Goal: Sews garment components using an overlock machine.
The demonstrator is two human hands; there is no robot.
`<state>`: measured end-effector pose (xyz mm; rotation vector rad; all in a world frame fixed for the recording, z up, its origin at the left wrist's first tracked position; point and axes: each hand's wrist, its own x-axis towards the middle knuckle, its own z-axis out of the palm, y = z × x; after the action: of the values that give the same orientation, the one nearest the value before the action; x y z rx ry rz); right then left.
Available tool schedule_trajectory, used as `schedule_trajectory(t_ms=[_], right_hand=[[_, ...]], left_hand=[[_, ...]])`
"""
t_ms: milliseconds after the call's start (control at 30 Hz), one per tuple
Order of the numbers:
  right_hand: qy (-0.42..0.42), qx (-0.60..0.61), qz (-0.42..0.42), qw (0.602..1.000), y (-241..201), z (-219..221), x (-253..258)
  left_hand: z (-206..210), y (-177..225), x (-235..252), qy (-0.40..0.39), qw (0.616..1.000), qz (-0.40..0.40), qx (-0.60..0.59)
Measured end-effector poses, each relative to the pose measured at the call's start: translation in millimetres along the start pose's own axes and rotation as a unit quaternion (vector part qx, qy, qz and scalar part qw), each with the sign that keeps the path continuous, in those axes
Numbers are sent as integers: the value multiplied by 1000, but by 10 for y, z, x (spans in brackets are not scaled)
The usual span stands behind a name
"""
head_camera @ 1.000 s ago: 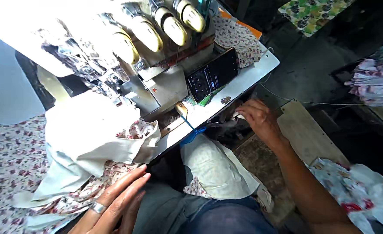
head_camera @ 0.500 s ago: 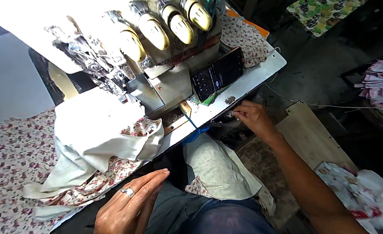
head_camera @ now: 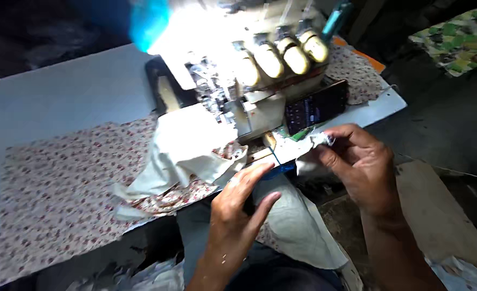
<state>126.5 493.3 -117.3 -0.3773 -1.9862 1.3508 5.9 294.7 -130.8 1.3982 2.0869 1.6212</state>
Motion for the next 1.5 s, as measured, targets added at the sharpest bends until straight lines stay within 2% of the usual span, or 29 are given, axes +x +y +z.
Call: schedule_trajectory(t_ms=[133, 300, 567, 800, 933, 1067, 1233, 1500], right_hand=[[-50, 91, 20, 994, -35, 595, -133], [-80, 151, 94, 981, -13, 905, -184], [-65, 155, 83, 982, -46, 1025, -134], [-74, 166, 80, 980, -40, 1011, -138], [-51, 176, 74, 980, -27, 1028, -142], [-43, 185, 75, 979, -65, 1085, -109], [-62, 148, 79, 984, -128, 1097, 22], [-71, 121, 84, 987, -161, 1144, 53]], left_hand=[[-31, 35, 52, 74, 992, -77, -65], [-246, -22, -21, 131, 973, -175, -77], [-309, -63, -39, 161, 971, -160, -76], [-292, -76, -47, 153, 976, -142, -61], [-320, -93, -50, 155, 978, -132, -46], [-392, -61, -9, 147, 970, -170, -89], [-474, 45, 54, 133, 928, -267, -225], [-425, -76, 50, 161, 946, -222, -171]])
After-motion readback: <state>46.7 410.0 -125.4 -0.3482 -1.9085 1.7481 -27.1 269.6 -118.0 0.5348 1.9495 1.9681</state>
